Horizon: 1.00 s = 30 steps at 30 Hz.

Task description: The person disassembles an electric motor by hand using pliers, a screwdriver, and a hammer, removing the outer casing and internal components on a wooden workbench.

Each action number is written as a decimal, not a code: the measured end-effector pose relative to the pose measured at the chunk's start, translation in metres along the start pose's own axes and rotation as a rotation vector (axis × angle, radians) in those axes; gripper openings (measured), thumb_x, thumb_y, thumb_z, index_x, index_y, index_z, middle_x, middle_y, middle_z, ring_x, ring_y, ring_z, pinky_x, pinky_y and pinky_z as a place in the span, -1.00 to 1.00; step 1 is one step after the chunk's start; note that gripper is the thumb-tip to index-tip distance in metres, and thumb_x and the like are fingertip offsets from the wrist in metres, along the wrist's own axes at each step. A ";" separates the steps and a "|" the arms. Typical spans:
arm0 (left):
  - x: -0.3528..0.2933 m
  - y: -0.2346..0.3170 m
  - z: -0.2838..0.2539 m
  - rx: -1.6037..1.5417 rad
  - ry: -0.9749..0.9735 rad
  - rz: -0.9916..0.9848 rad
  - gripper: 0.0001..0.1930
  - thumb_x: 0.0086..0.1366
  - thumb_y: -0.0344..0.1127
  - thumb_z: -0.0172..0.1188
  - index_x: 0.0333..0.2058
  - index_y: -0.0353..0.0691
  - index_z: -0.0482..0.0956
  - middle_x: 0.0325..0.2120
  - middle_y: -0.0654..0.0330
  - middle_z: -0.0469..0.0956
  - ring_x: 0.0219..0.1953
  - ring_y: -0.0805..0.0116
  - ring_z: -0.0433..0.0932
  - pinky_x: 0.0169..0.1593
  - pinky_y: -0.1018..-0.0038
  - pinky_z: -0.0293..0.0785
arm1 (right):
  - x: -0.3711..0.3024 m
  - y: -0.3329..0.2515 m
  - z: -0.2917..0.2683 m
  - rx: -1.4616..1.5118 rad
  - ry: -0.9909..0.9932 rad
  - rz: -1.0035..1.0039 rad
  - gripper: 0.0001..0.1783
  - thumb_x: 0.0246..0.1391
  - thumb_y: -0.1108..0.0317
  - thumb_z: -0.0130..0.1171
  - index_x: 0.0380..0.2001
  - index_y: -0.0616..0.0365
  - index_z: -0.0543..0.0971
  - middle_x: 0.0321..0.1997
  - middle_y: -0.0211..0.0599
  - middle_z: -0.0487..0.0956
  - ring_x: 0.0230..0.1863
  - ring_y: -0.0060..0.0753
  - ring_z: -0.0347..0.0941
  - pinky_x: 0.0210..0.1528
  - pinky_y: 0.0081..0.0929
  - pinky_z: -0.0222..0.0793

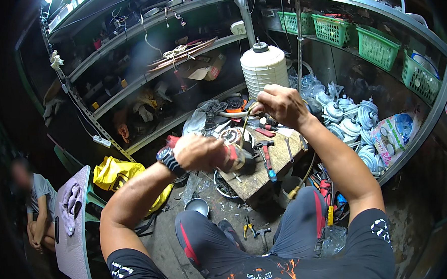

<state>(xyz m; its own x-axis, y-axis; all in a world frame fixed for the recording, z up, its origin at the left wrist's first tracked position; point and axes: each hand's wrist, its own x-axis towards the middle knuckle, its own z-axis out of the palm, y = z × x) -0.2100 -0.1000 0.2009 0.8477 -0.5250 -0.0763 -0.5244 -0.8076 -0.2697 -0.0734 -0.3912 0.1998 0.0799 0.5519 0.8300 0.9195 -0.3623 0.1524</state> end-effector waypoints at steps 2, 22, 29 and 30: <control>0.002 0.019 -0.005 -0.168 -0.059 0.052 -0.17 -0.08 0.06 0.61 0.15 -0.09 0.45 -0.26 0.02 0.67 -0.27 -0.07 0.70 -0.21 0.13 0.64 | -0.020 0.025 0.037 0.017 -0.074 0.098 -0.67 0.25 -0.01 0.26 -0.38 0.01 0.57 -0.41 -0.29 0.55 -0.36 -0.11 0.61 -0.37 -0.19 0.51; -0.005 0.027 0.004 -0.209 -0.150 -0.013 -0.29 -0.01 0.06 0.58 0.03 -0.06 0.44 -0.32 -0.02 0.70 -0.28 -0.13 0.71 -0.22 0.05 0.63 | -0.021 -0.062 0.017 0.172 -0.288 -0.222 -0.68 0.18 0.05 0.30 -0.32 0.04 0.49 -0.37 -0.32 0.51 -0.35 -0.21 0.61 -0.40 -0.28 0.54; -0.016 0.041 0.050 -1.221 0.085 0.144 0.18 -0.10 -0.24 0.73 0.43 -0.23 0.13 0.22 0.06 0.51 0.23 0.30 0.49 0.34 0.31 0.40 | -0.137 -0.030 0.111 0.934 -0.403 0.345 -0.75 0.40 0.23 0.13 -0.04 0.13 0.65 -0.05 -0.17 0.69 -0.04 -0.29 0.62 0.09 -0.36 0.50; -0.017 0.040 0.060 -1.245 0.207 0.112 0.18 -0.10 -0.26 0.74 0.43 -0.27 0.15 0.24 0.10 0.48 0.23 0.35 0.46 0.34 0.33 0.39 | -0.147 -0.065 0.125 1.098 -0.436 0.550 -0.75 0.44 0.23 0.10 0.02 0.10 0.60 -0.16 -0.28 0.62 -0.17 -0.40 0.55 -0.05 -0.41 0.47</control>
<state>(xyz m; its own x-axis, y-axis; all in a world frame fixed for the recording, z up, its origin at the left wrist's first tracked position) -0.2407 -0.1066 0.1335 0.8244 -0.5480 0.1415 -0.4080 -0.4022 0.8196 -0.0972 -0.3548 0.0013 0.4712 0.8006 0.3702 0.5428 0.0676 -0.8371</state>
